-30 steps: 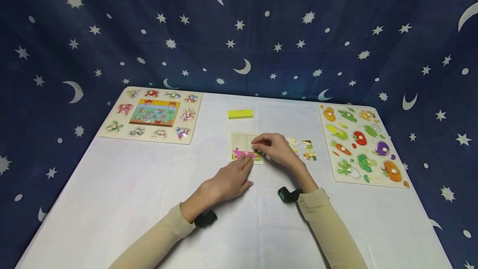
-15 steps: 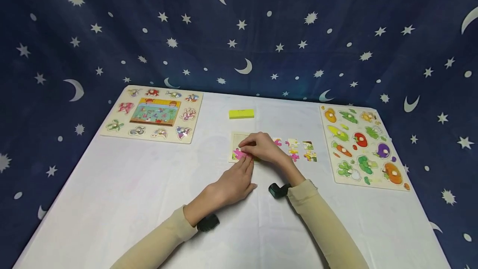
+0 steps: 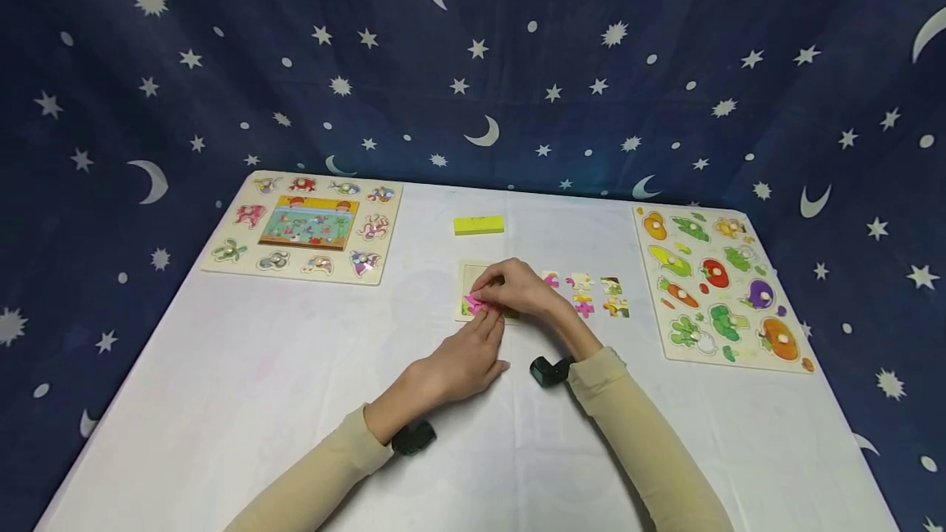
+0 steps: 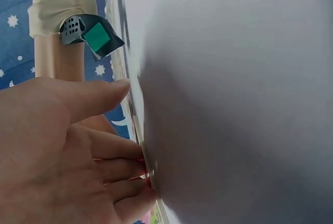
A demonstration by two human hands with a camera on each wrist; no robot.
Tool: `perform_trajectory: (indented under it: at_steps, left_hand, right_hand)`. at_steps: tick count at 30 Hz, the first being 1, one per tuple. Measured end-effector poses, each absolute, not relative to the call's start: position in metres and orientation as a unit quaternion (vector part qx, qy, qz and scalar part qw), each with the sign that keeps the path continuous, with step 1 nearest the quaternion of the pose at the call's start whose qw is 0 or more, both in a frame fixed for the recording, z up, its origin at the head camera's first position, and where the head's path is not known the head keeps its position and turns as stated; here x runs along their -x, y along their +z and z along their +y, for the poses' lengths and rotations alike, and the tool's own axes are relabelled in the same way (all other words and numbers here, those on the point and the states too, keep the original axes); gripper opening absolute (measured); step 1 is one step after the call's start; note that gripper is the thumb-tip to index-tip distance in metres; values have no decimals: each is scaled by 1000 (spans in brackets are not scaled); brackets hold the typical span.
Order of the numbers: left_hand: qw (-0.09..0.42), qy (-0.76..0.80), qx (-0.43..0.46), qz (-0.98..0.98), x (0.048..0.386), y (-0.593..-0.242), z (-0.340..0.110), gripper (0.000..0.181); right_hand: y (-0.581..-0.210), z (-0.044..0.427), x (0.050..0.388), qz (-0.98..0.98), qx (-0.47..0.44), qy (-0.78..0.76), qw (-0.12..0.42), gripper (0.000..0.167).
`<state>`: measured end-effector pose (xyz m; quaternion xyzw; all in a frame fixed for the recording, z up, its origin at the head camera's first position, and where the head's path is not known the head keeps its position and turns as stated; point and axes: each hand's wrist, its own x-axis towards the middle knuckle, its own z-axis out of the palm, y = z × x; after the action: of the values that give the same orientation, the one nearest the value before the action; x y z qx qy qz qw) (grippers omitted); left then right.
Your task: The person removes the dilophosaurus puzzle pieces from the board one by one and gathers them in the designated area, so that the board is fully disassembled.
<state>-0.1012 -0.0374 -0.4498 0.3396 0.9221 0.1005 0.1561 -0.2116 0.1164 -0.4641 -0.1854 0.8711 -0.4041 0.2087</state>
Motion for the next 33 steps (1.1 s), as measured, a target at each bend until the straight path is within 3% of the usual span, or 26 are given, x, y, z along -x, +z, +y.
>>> perform_trajectory:
  at_steps: [6,18,24,33]
  left_hand:
    - [155,103,-337,923,100,-449,-37,67]
    - [147,100,-338,924,100,-452,-38,68]
    - [147,103,-335,925,99,-454,-36,68]
    - [129,95,-334,929,98,-453,-36,69]
  right_hand:
    - [-463,114,212,862,183,-416,226,15]
    - [-464,117,210,854,174,-447,203,12]
    - [-460,137,207,857,146,-463,172,13]
    - [-456,175,196,859,82,-476,170,17]
